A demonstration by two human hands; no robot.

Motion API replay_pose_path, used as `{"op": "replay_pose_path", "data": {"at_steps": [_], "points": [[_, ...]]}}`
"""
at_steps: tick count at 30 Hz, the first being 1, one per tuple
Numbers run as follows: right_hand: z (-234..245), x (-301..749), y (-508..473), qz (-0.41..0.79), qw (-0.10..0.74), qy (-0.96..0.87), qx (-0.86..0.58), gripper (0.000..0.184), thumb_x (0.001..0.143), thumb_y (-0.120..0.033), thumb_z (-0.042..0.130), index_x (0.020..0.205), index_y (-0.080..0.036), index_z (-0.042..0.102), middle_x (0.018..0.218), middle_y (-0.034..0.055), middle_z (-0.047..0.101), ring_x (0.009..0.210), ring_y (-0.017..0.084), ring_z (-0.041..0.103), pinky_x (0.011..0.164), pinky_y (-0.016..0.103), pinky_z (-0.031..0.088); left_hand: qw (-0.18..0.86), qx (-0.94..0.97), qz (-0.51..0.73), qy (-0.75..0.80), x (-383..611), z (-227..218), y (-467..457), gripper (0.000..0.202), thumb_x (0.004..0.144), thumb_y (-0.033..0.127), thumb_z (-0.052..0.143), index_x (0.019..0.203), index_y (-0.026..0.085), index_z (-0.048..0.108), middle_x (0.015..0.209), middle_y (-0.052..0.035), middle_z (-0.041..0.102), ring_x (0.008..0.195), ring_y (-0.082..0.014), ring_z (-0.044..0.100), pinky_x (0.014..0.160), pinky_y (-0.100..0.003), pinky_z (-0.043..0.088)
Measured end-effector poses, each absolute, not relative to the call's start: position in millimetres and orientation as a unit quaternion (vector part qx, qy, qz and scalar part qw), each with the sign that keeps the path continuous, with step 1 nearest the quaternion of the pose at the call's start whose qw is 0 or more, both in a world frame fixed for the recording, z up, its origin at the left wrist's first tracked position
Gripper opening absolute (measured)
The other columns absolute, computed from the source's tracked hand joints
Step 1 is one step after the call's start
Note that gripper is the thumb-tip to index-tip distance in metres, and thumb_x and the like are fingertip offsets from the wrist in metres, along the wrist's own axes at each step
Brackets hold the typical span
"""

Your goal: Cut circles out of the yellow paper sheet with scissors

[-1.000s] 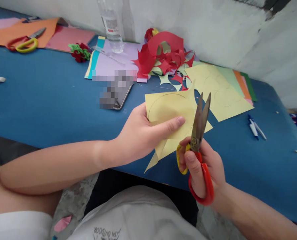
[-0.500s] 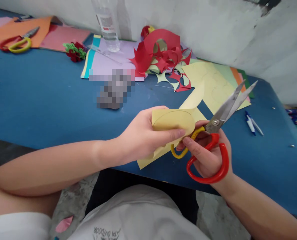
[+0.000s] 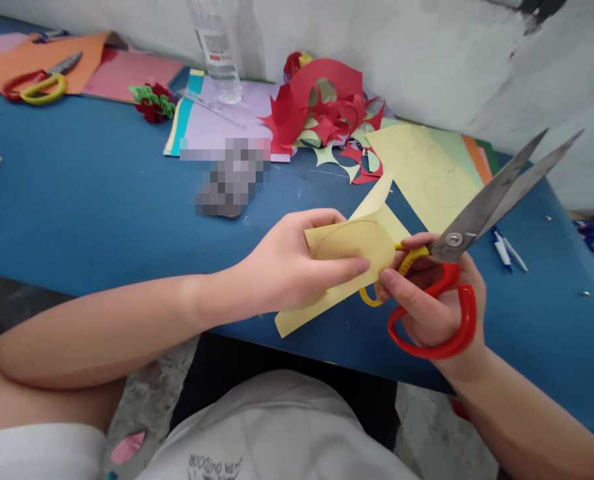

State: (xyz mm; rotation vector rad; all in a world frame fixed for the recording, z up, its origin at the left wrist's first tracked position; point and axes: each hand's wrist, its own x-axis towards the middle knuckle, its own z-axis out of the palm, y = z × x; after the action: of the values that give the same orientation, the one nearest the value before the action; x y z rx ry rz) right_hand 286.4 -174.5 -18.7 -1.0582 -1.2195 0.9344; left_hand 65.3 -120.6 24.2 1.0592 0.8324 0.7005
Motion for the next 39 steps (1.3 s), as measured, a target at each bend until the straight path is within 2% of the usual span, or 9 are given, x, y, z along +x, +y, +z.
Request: {"op": "replay_pose_path", "data": {"at_steps": [5,10,13,17,23,28,30,34,39], "points": [[-15,291,-174,0.379,0.607,-0.532,-0.453,0.039,0.087,-0.02,0.106,0.111,-0.03,0.077,0.081,-0.0035,0.083,0.059,0.019,0.078,0.059,0.033,0.071,0.69,0.514,0.311,0.403,65,24,-120,0.031,0.075,0.024,0.107,0.097,0.021,0.085,0.089,0.0017,0.084,0.08,-0.0177,0.08,0.067,-0.022,0.064],[-12,291,-181,0.371,0.608,-0.526,-0.465,0.032,0.096,-0.035,0.104,0.115,-0.034,0.078,0.084,-0.0009,0.082,0.063,0.022,0.077,0.062,0.039,0.069,0.663,0.562,0.327,0.372,63,20,-118,0.029,0.077,0.029,0.108,0.096,0.022,0.088,0.086,0.0013,0.084,0.076,-0.0181,0.079,0.062,-0.023,0.063],[-12,291,-186,0.36,0.605,-0.525,-0.479,0.023,0.103,-0.043,0.098,0.114,-0.034,0.08,0.079,-0.0013,0.075,0.059,0.02,0.068,0.056,0.038,0.06,0.642,0.565,0.359,0.374,63,17,-117,0.03,0.078,0.033,0.11,0.095,0.022,0.088,0.087,0.0004,0.085,0.078,-0.0201,0.08,0.064,-0.025,0.065],[-18,291,-191,0.358,0.565,-0.541,-0.51,0.024,0.109,-0.052,0.091,0.114,-0.032,0.078,0.077,-0.0025,0.065,0.061,0.019,0.058,0.056,0.036,0.05,0.615,0.558,0.399,0.389,63,17,-119,0.034,0.078,0.039,0.112,0.094,0.022,0.087,0.09,-0.001,0.087,0.084,-0.0238,0.083,0.066,-0.028,0.067],[-23,292,-201,0.398,0.482,-0.599,-0.5,0.012,0.114,-0.038,0.079,0.121,-0.031,0.073,0.078,-0.0052,0.063,0.063,0.016,0.058,0.056,0.029,0.051,0.551,0.559,0.459,0.417,63,22,-123,0.039,0.079,0.044,0.112,0.096,0.022,0.086,0.093,-0.0011,0.087,0.085,-0.0218,0.08,0.067,-0.027,0.064],[-21,292,-208,0.359,0.456,-0.638,-0.506,0.018,0.11,-0.025,0.081,0.124,-0.032,0.072,0.081,-0.0064,0.067,0.062,0.014,0.06,0.06,0.026,0.056,0.456,0.596,0.502,0.429,58,26,-124,0.037,0.081,0.041,0.112,0.083,0.023,0.08,0.077,0.0032,0.076,0.072,-0.0151,0.068,0.059,-0.026,0.054],[-21,292,-209,0.346,0.454,-0.641,-0.513,0.019,0.109,-0.024,0.081,0.124,-0.032,0.073,0.082,-0.0061,0.069,0.063,0.014,0.061,0.059,0.026,0.056,0.394,0.606,0.548,0.421,57,28,-124,0.036,0.08,0.032,0.112,0.08,0.024,0.077,0.073,0.0052,0.072,0.068,-0.0128,0.062,0.057,-0.026,0.052],[-22,292,-209,0.347,0.46,-0.633,-0.517,0.017,0.11,-0.025,0.08,0.124,-0.032,0.074,0.082,-0.0062,0.068,0.061,0.014,0.061,0.058,0.026,0.055,0.347,0.595,0.617,0.381,57,27,-125,0.029,0.08,0.016,0.108,0.091,0.027,0.084,0.086,0.0059,0.08,0.075,-0.0146,0.069,0.066,-0.03,0.061],[-23,289,-206,0.366,0.459,-0.618,-0.524,0.016,0.107,-0.028,0.083,0.12,-0.031,0.074,0.081,-0.0061,0.069,0.061,0.015,0.062,0.058,0.027,0.055,0.366,0.603,0.602,0.375,57,13,-130,0.03,0.082,0.017,0.11,0.096,0.028,0.085,0.087,0.0063,0.079,0.076,-0.0145,0.069,0.067,-0.03,0.061]]}}
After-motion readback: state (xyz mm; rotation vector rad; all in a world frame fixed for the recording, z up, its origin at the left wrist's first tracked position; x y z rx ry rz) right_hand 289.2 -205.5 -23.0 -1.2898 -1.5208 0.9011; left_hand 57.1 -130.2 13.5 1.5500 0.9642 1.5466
